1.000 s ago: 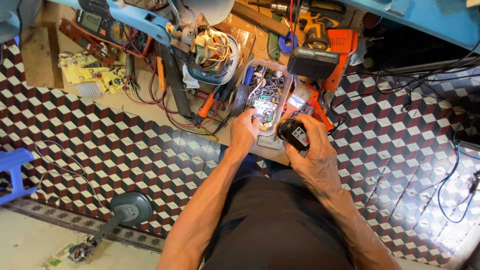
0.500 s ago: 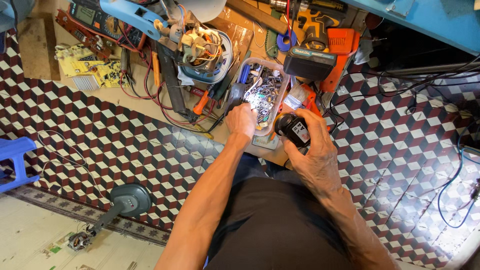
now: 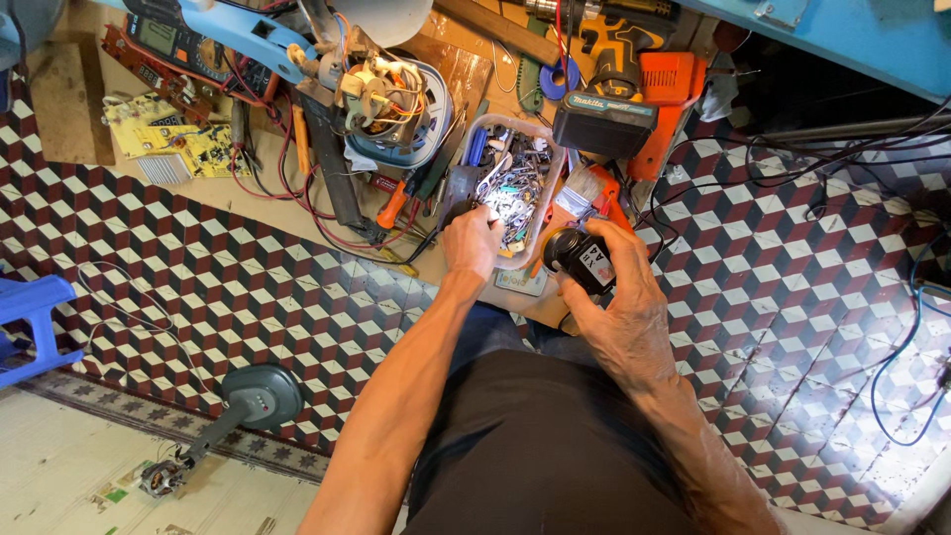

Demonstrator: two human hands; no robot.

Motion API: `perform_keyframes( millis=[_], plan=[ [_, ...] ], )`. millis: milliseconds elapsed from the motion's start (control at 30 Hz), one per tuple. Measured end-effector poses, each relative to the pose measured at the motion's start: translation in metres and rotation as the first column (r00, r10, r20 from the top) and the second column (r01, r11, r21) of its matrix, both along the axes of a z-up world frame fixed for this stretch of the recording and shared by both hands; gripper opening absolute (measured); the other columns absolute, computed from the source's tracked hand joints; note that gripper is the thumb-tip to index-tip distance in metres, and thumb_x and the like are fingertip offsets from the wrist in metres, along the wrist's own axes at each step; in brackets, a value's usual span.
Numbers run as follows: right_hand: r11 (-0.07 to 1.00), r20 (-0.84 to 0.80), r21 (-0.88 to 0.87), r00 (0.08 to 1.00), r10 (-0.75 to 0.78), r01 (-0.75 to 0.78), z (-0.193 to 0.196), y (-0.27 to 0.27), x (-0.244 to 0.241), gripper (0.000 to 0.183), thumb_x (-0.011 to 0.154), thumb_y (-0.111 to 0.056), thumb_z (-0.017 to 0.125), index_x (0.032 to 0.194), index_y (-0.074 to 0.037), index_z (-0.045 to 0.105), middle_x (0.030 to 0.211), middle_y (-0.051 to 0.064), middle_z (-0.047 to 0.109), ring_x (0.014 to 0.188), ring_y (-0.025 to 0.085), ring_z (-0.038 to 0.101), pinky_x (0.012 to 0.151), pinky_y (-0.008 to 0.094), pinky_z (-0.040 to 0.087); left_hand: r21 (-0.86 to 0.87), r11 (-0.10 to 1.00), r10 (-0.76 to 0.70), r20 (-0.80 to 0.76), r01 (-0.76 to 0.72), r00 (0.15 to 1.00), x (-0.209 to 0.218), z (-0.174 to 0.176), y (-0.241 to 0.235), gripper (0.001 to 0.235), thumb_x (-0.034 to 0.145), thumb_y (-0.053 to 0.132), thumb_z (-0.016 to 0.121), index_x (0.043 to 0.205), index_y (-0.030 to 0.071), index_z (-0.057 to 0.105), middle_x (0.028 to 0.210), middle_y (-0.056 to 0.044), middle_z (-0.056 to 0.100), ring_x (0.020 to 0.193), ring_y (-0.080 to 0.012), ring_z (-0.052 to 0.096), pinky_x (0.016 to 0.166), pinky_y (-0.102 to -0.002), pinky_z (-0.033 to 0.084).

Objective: The person uses a flashlight to inspect a disassembled ceiling fan motor and a container of small parts on a workbench. They handle the motor housing and wires, then repeatedly pick up and examine small components from the container.

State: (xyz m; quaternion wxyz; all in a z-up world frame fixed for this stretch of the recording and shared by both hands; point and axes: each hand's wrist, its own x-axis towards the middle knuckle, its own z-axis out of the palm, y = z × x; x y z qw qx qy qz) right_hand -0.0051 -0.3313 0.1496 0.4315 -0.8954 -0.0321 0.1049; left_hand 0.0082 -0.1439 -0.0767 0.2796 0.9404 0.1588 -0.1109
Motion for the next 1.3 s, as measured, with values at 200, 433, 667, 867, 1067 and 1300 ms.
perform_keyframes(
  millis=[200,433,667,867,1067,1300],
  plan=[
    [0.999,-0.056,-0.021,0.998,-0.028,0.027,0.001,-0.002,0.001,0.060,0.087,-0.019,0.078,0.139,-0.007,0.051,0.128,0.016,0.059,0.113,0.029,0.066,0.093,0.041,0.057,-0.189,0.969,0.162,-0.001,-0.159,0.987,-0.008,0.011,-0.001,0.014,0.082,0.026,0.075,0.087,0.013,0.072,0.080,-0.011,0.075,0.074,-0.0354,0.071,0.067,-0.047,0.055],
    [1.000,-0.027,0.017,1.000,-0.007,0.007,-0.003,0.001,0.003,0.058,0.090,-0.020,0.077,0.140,-0.008,0.051,0.128,0.015,0.058,0.114,0.028,0.066,0.093,0.039,0.058,-0.317,0.935,0.186,0.060,-0.158,0.981,-0.016,0.028,0.003,0.017,0.087,0.025,0.072,0.098,0.014,0.066,0.077,-0.008,0.074,0.071,-0.0295,0.072,0.065,-0.042,0.054],
    [0.999,-0.043,0.003,0.998,-0.034,0.034,0.003,0.005,0.008,0.057,0.089,-0.020,0.077,0.138,-0.008,0.052,0.122,0.013,0.059,0.111,0.026,0.068,0.091,0.038,0.058,-0.427,0.902,0.157,0.192,-0.062,0.969,-0.012,0.055,0.006,0.017,0.089,0.021,0.068,0.100,0.009,0.067,0.091,-0.010,0.069,0.069,-0.0235,0.068,0.066,-0.037,0.053],
    [0.993,-0.063,0.077,0.994,-0.085,0.090,0.006,0.004,0.010,0.056,0.089,-0.020,0.078,0.137,-0.009,0.052,0.122,0.012,0.062,0.108,0.021,0.069,0.087,0.034,0.060,-0.594,0.805,0.181,0.228,-0.011,0.957,-0.011,0.068,0.002,0.013,0.093,0.018,0.065,0.097,0.006,0.068,0.087,-0.007,0.066,0.066,-0.0144,0.057,0.062,-0.032,0.049],
    [0.808,-0.262,0.451,0.922,-0.286,0.379,0.002,0.008,0.008,0.047,0.094,-0.012,0.072,0.136,-0.005,0.052,0.116,0.008,0.062,0.099,0.015,0.066,0.086,0.029,0.059,-0.846,0.482,0.294,-0.087,-0.227,0.952,-0.007,0.096,-0.007,0.024,0.103,0.026,0.056,0.098,0.004,0.065,0.078,-0.002,0.065,0.065,-0.0076,0.058,0.057,-0.027,0.049],
    [0.313,-0.488,0.768,0.827,-0.280,0.559,0.002,0.066,0.038,0.038,0.093,-0.011,0.070,0.126,-0.006,0.050,0.112,0.004,0.061,0.095,0.013,0.064,0.081,0.028,0.055,-0.710,0.703,0.245,0.284,0.032,0.927,-0.022,0.183,-0.029,0.019,0.107,0.021,0.055,0.102,0.003,0.060,0.086,-0.011,0.063,0.076,-0.0229,0.064,0.067,-0.034,0.052]
  ],
)
